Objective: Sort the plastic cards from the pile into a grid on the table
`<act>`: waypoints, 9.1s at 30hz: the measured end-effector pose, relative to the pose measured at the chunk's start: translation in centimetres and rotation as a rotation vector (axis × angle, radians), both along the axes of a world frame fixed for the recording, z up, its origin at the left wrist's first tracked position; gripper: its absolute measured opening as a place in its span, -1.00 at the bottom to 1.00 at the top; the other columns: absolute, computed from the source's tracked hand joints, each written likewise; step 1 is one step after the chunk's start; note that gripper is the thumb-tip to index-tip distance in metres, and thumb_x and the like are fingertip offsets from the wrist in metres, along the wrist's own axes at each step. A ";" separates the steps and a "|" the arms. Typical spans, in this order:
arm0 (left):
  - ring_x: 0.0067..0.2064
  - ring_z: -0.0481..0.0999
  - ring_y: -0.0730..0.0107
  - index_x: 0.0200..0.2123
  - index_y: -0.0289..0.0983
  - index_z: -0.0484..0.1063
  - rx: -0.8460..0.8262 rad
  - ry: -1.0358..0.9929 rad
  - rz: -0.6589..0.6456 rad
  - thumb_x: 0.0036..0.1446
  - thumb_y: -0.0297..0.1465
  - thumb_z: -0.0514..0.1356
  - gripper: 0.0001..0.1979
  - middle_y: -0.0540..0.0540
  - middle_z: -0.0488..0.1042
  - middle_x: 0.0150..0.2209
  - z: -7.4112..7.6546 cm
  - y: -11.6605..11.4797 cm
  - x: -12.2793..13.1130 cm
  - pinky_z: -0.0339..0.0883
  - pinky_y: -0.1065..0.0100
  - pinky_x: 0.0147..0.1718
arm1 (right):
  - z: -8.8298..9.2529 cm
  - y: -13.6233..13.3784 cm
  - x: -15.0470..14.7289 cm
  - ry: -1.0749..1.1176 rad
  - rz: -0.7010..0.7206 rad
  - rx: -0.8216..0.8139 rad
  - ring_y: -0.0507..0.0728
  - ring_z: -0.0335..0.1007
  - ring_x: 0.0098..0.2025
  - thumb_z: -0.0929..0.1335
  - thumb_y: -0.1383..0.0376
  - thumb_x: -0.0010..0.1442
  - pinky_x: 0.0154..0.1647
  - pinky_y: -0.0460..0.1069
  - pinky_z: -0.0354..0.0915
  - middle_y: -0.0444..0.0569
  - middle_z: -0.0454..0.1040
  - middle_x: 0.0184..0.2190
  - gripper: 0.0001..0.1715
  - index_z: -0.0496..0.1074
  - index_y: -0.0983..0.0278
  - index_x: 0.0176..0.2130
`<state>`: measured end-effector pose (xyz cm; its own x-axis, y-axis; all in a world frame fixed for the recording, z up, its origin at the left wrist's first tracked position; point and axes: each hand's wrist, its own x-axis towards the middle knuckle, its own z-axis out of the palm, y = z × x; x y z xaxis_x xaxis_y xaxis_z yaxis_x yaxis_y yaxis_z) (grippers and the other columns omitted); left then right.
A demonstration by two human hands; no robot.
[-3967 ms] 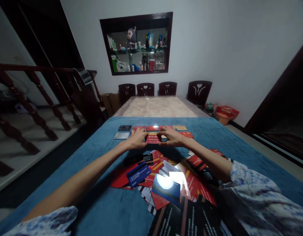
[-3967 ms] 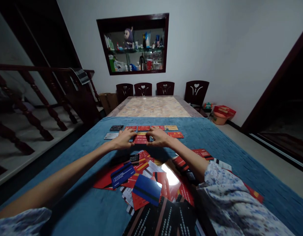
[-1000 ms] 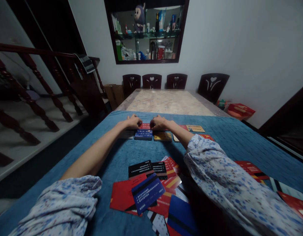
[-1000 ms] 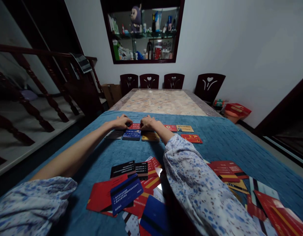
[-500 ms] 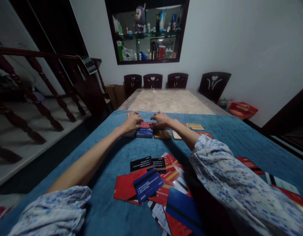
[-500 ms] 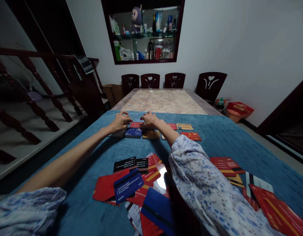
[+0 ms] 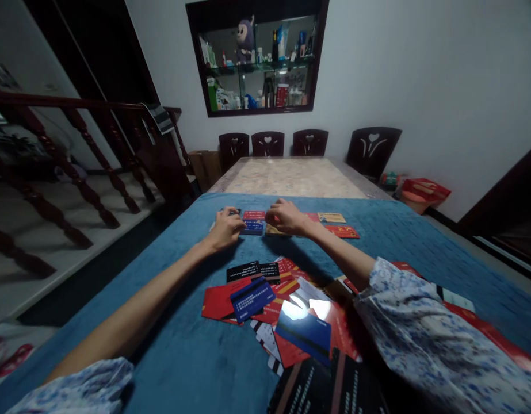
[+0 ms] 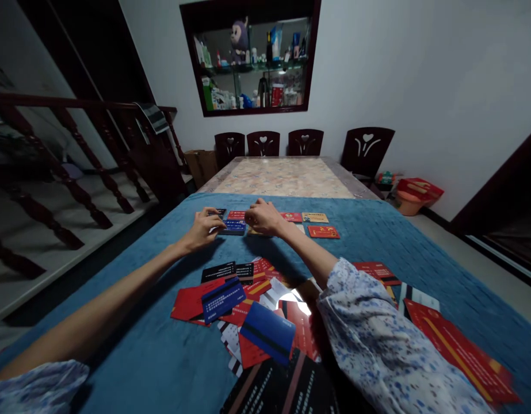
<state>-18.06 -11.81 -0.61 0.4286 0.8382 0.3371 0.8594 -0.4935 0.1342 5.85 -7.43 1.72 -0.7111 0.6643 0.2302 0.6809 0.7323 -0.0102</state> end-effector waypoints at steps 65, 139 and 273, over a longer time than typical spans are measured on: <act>-0.12 0.40 0.19 -0.18 -0.24 0.54 -0.039 0.130 -0.205 0.18 -0.32 0.18 -0.80 -0.12 0.50 -0.22 -1.1 -15.0 4.7 0.12 0.03 0.00 | -5.5 -8.4 0.5 0.183 0.490 -0.134 0.17 0.25 -0.13 0.37 0.48 0.07 -0.09 0.08 0.15 -0.04 0.59 -0.21 -0.65 0.59 0.20 -0.17; -0.19 0.53 0.35 -0.05 -0.23 0.46 0.125 -0.392 0.031 0.12 -0.57 0.15 -0.68 -0.05 0.53 -0.22 -4.9 -10.9 0.9 0.45 0.23 -0.08 | -6.6 -8.0 0.2 0.320 0.227 0.196 0.22 0.25 -0.11 0.35 0.32 0.31 -0.09 0.08 0.13 0.05 0.55 -0.21 -0.72 0.47 0.20 0.02; 0.24 0.12 -0.05 -0.07 -0.19 0.49 -0.141 0.066 0.096 0.10 -0.43 0.20 -0.70 -0.14 0.43 0.07 -0.1 -6.9 0.0 0.07 -0.13 0.13 | -0.3 -7.5 -2.4 0.009 0.063 -0.016 0.31 0.13 0.07 0.28 0.26 0.26 -0.05 0.15 0.04 0.06 0.55 -0.06 -0.72 0.57 0.19 -0.15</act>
<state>-18.04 -18.75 -0.71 0.3616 0.9133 0.1875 0.9109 -0.3889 0.1376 3.43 -14.88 1.43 -0.7500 0.6217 0.2260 0.6329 0.7737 -0.0283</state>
